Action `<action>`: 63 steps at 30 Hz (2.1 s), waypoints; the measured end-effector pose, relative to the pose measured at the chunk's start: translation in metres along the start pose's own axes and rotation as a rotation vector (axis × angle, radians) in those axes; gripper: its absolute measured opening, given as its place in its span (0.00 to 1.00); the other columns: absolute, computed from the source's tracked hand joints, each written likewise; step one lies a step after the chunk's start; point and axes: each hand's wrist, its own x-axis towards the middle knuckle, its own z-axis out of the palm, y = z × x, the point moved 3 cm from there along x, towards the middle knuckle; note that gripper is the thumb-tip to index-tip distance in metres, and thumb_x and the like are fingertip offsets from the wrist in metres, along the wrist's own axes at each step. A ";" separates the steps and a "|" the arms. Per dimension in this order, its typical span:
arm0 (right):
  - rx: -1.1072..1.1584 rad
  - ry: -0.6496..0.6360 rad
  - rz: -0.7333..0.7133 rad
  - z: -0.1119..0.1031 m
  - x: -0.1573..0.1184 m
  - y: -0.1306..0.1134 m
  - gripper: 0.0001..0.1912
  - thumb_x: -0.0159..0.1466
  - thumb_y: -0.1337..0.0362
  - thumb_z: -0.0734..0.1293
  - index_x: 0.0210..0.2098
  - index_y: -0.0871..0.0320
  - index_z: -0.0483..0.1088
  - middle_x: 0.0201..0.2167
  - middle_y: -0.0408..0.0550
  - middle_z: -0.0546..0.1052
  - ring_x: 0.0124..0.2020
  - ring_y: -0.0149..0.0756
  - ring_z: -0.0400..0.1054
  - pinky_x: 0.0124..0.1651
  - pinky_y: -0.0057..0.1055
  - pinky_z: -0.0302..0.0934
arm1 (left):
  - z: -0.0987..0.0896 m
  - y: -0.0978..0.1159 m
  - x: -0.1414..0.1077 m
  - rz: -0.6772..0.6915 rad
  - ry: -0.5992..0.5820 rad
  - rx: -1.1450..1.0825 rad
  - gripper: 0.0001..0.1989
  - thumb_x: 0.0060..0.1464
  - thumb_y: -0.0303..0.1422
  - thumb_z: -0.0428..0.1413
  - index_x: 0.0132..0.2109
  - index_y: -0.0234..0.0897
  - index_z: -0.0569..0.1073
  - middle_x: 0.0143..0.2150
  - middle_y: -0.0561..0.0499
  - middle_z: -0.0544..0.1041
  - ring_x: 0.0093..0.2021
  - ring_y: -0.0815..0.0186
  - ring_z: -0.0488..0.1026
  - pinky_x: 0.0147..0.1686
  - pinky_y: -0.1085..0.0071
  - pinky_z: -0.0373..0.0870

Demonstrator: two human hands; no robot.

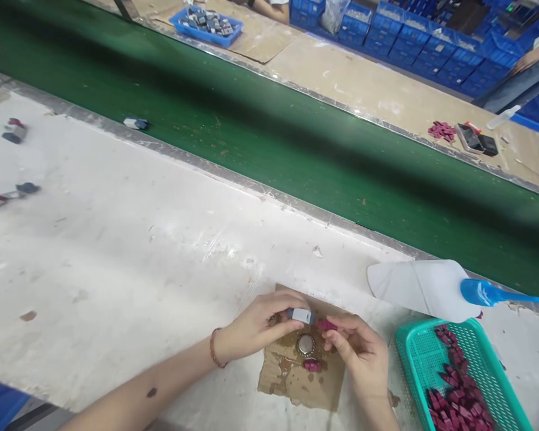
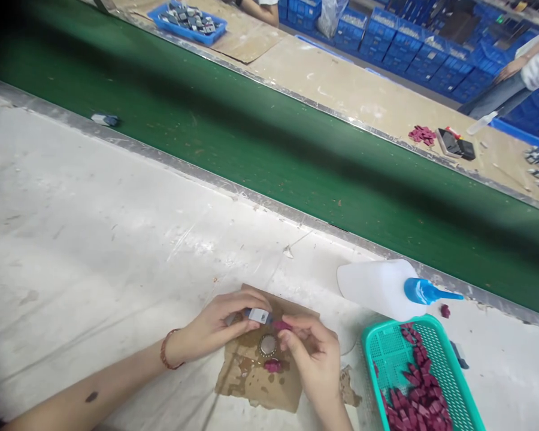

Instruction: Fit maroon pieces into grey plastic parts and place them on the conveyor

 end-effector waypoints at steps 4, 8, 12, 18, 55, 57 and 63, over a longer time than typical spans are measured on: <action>-0.104 0.027 -0.037 0.001 0.000 0.002 0.07 0.55 0.57 0.74 0.30 0.53 0.81 0.23 0.47 0.80 0.19 0.37 0.71 0.29 0.35 0.71 | 0.001 -0.002 0.000 -0.034 -0.037 0.092 0.13 0.61 0.39 0.52 0.45 0.39 0.78 0.36 0.47 0.81 0.32 0.64 0.74 0.30 0.72 0.69; -0.109 0.026 -0.036 0.003 0.001 0.008 0.07 0.55 0.56 0.74 0.31 0.52 0.81 0.23 0.47 0.80 0.21 0.38 0.71 0.31 0.37 0.71 | 0.001 0.000 0.000 -0.047 -0.068 0.107 0.12 0.61 0.39 0.52 0.44 0.40 0.78 0.36 0.48 0.80 0.30 0.66 0.73 0.28 0.74 0.67; -0.091 0.004 -0.041 0.007 0.001 0.012 0.08 0.56 0.57 0.74 0.33 0.53 0.81 0.26 0.48 0.81 0.21 0.36 0.71 0.27 0.33 0.70 | 0.000 0.001 0.001 -0.047 -0.073 0.113 0.14 0.61 0.41 0.52 0.45 0.40 0.78 0.34 0.48 0.79 0.29 0.66 0.72 0.28 0.74 0.67; -0.066 -0.041 -0.046 0.011 0.002 0.010 0.05 0.58 0.60 0.73 0.34 0.53 0.80 0.28 0.47 0.81 0.23 0.35 0.73 0.28 0.31 0.70 | 0.001 0.002 0.001 -0.019 -0.103 0.164 0.15 0.63 0.41 0.50 0.44 0.39 0.77 0.32 0.49 0.78 0.29 0.65 0.71 0.29 0.73 0.66; -1.163 0.473 0.035 -0.174 -0.070 0.040 0.17 0.61 0.59 0.56 0.35 0.54 0.76 0.38 0.53 0.78 0.35 0.47 0.73 0.35 0.40 0.66 | -0.078 0.024 0.106 -0.249 0.333 -0.148 0.25 0.43 0.42 0.66 0.47 0.36 0.72 0.36 0.46 0.82 0.35 0.60 0.79 0.34 0.67 0.75; -1.173 0.508 0.027 -0.176 -0.069 0.044 0.17 0.60 0.58 0.56 0.33 0.54 0.75 0.37 0.53 0.78 0.33 0.46 0.73 0.33 0.40 0.66 | -0.081 0.019 0.129 -0.152 0.373 -0.097 0.22 0.49 0.39 0.62 0.49 0.35 0.71 0.40 0.44 0.81 0.35 0.61 0.78 0.34 0.66 0.74; -1.106 0.492 -0.120 -0.178 -0.063 0.038 0.19 0.62 0.50 0.58 0.32 0.54 0.75 0.36 0.55 0.77 0.37 0.52 0.73 0.40 0.46 0.66 | -0.091 0.007 0.162 0.218 0.530 0.669 0.23 0.54 0.28 0.53 0.58 0.36 0.68 0.51 0.43 0.77 0.52 0.55 0.70 0.53 0.57 0.68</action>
